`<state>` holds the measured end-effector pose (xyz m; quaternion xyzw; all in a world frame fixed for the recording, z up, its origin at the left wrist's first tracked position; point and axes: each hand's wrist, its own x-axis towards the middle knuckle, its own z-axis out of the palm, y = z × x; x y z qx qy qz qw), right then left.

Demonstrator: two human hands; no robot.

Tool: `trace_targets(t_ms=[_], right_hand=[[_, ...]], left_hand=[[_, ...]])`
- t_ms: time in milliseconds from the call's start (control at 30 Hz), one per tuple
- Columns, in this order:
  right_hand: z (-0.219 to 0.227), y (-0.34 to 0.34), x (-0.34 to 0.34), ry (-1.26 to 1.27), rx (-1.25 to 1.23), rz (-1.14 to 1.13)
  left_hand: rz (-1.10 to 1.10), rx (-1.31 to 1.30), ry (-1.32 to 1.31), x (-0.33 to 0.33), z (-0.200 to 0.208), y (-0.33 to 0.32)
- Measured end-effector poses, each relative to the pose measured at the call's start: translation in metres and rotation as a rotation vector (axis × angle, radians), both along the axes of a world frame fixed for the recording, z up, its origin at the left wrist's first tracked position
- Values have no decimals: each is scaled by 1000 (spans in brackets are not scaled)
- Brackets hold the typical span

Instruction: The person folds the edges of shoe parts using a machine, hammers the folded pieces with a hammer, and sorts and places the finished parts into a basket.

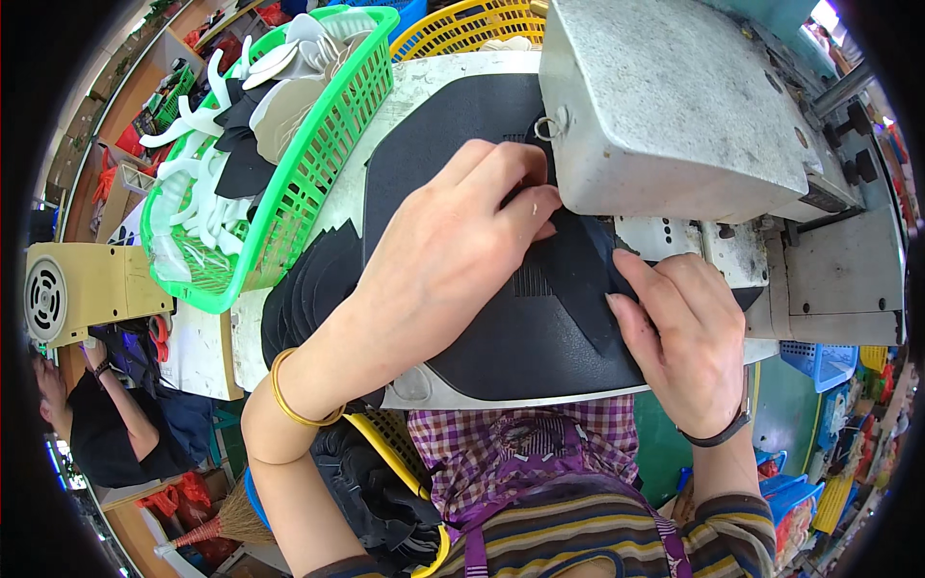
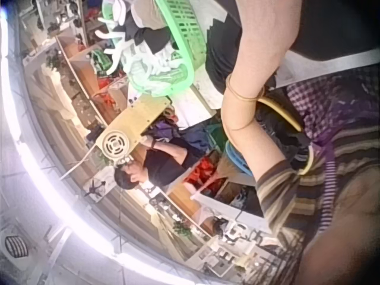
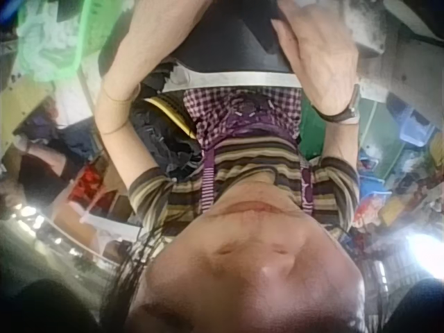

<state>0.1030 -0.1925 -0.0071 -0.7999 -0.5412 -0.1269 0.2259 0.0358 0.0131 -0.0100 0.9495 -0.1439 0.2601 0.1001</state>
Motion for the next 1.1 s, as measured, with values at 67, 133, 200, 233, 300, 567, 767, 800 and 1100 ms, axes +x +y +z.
trace_targets(t_ms=[67,133,200,233,300,567,767,800,1100], right_hand=[[1,1,0,-17,-25,5],[1,2,0,-26,-55,6],[0,4,-1,-43,-55,14],[0,5,-1,-47,-45,23],[0,6,-1,-79,-58,16],[2,6,-1,-17,-123,24],[2,7,0,5,-114,26],[2,7,0,4,-112,25],[1,7,-1,-24,-132,4]], left_hand=[[-9,-39,29,-1,1,0],[-11,-56,85,-2,2,0],[-20,-36,65,-3,3,1],[-29,-18,44,-3,3,1],[-40,-7,54,-1,3,2],[-99,-9,37,4,1,10],[-121,-110,75,-7,3,7],[-98,-73,88,-9,4,5],[11,80,185,-19,12,-5]])
